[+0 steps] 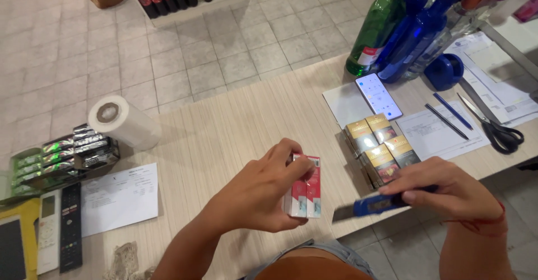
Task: Opening cigarette cartons with a utility knife and handling individual packs at a store counter
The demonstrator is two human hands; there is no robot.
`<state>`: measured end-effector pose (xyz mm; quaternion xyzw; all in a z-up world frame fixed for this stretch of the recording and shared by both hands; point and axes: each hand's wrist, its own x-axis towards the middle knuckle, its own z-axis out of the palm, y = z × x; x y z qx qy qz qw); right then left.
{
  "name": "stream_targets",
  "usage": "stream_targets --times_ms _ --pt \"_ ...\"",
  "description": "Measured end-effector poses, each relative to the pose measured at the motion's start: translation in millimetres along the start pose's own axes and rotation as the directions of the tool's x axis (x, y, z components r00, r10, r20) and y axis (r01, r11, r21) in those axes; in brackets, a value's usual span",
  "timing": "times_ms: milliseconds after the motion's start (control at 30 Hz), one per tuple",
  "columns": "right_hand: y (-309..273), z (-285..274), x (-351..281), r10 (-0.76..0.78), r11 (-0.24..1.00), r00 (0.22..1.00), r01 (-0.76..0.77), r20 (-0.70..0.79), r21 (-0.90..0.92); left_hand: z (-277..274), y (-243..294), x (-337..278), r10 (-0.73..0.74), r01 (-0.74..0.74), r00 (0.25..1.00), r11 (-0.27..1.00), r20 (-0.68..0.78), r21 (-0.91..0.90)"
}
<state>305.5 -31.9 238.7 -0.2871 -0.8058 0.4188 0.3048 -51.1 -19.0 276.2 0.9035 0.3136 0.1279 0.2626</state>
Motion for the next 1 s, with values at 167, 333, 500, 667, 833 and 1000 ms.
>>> stream_targets --times_ms 167,333,500,667,833,1000 --pt "10.9 21.1 -7.8 0.190 0.982 0.928 -0.176 -0.320 0.071 1.9 -0.1 -0.4 -0.037 0.038 0.992 0.999 -0.122 0.003" --pt "7.0 55.9 10.1 0.276 0.961 0.828 -0.240 -0.488 0.136 20.3 -5.4 2.8 -0.165 0.146 0.890 0.986 -0.426 -0.077" --pt "2.5 80.1 19.2 0.246 0.968 0.833 -0.181 -0.495 0.177 37.8 -15.8 -3.0 -0.182 0.213 0.805 0.977 -0.565 -0.010" --pt "14.7 114.7 26.7 0.293 0.932 0.761 -0.094 -0.579 0.349 34.9 -13.2 -2.9 -0.082 0.097 0.883 0.995 -0.461 0.008" --pt "7.0 121.7 40.2 0.247 0.922 0.780 -0.007 -0.574 0.387 27.3 -2.3 7.1 -0.057 0.068 0.883 0.998 -0.466 0.006" --pt "16.9 131.9 35.2 0.202 0.913 0.764 0.079 -0.613 0.399 16.0 -1.4 15.3 -0.022 0.003 0.887 0.999 -0.462 -0.041"
